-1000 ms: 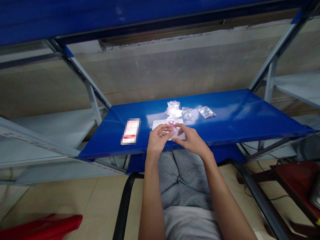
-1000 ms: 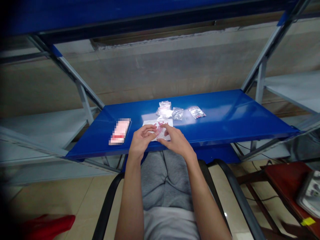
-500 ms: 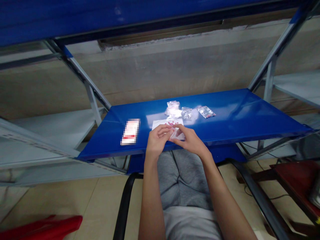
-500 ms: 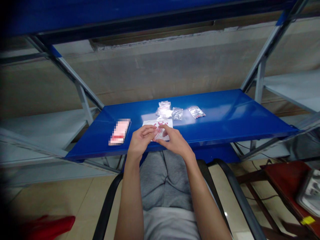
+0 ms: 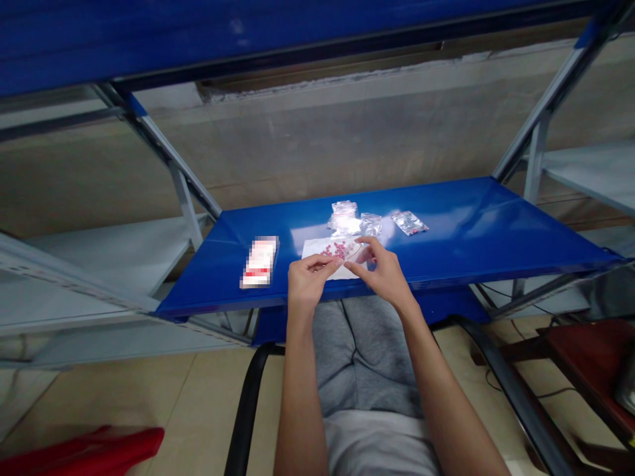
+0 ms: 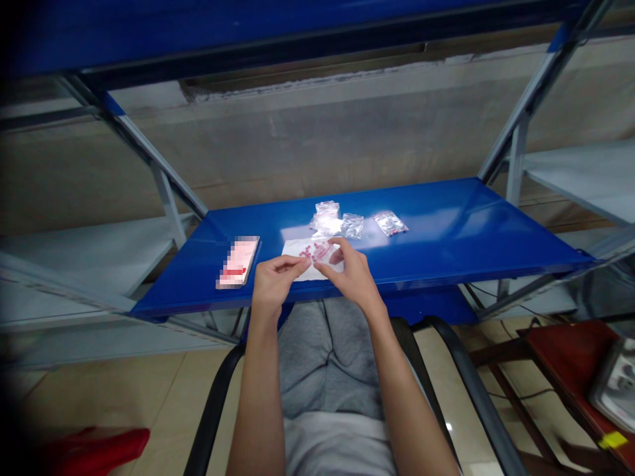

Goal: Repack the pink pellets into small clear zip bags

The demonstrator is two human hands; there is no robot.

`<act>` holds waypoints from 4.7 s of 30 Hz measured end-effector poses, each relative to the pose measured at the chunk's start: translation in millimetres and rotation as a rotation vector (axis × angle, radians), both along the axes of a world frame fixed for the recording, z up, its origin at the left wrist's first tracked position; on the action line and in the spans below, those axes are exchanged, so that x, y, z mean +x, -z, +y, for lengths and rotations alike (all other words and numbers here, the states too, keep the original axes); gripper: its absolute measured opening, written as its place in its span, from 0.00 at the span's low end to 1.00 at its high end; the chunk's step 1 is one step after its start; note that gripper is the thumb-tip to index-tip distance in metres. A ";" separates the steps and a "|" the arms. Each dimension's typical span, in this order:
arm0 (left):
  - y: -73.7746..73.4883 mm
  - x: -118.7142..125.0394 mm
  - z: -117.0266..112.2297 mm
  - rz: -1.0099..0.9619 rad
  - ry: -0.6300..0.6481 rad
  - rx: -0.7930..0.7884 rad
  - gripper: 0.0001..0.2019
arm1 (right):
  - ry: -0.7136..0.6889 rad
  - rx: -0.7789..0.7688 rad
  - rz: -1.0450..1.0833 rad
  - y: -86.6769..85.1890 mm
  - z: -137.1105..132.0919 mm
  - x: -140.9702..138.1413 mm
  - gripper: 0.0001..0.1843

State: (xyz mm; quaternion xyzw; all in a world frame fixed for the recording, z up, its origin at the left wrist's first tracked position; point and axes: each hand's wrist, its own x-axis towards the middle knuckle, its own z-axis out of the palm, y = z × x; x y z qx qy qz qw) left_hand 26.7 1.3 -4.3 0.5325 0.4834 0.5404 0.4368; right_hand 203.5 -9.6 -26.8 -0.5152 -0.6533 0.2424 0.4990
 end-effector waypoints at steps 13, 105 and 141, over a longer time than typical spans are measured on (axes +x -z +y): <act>1.1 11.2 0.3 0.160 -0.049 -0.071 0.16 | 0.042 -0.014 -0.076 3.6 0.9 -5.4 0.24; 14.6 68.9 9.6 0.055 0.117 0.077 0.08 | -0.438 -0.662 0.407 -2.5 -12.2 44.8 0.23; 44.9 155.5 51.4 0.139 0.365 0.001 0.07 | 0.024 -0.453 0.366 30.4 -8.2 101.9 0.24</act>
